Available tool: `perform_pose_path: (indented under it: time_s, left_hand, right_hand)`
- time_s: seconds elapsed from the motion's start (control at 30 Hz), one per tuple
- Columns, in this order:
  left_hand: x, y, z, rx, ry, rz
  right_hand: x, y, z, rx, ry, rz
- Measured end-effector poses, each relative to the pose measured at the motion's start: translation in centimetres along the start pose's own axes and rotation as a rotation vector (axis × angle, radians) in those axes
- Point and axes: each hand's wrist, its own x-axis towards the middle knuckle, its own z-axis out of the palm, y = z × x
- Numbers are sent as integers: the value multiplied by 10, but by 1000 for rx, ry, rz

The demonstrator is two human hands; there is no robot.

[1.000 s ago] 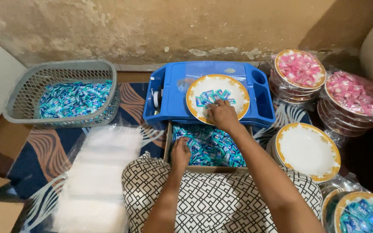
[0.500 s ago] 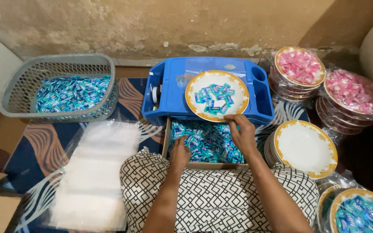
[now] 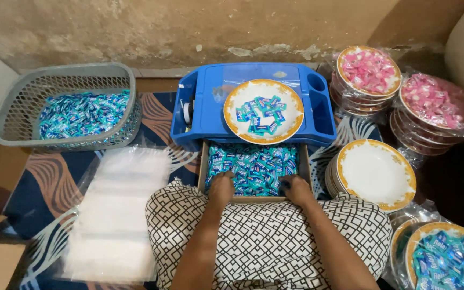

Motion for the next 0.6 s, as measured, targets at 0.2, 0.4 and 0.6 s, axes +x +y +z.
perform_pose_path:
  time_s: [0.2,0.4,0.6]
  left_hand:
    - [-8,7,-11,-102,77,8]
    - [0,-2,-1,-186,268,73]
    - [-14,26,-38,-521,304,-10]
  right_hand:
    - [-27,-39,-31,412,197,78]
    - [-11,-17,-10,657,263,103]
    - [-24,-47,-44,939,398,22]
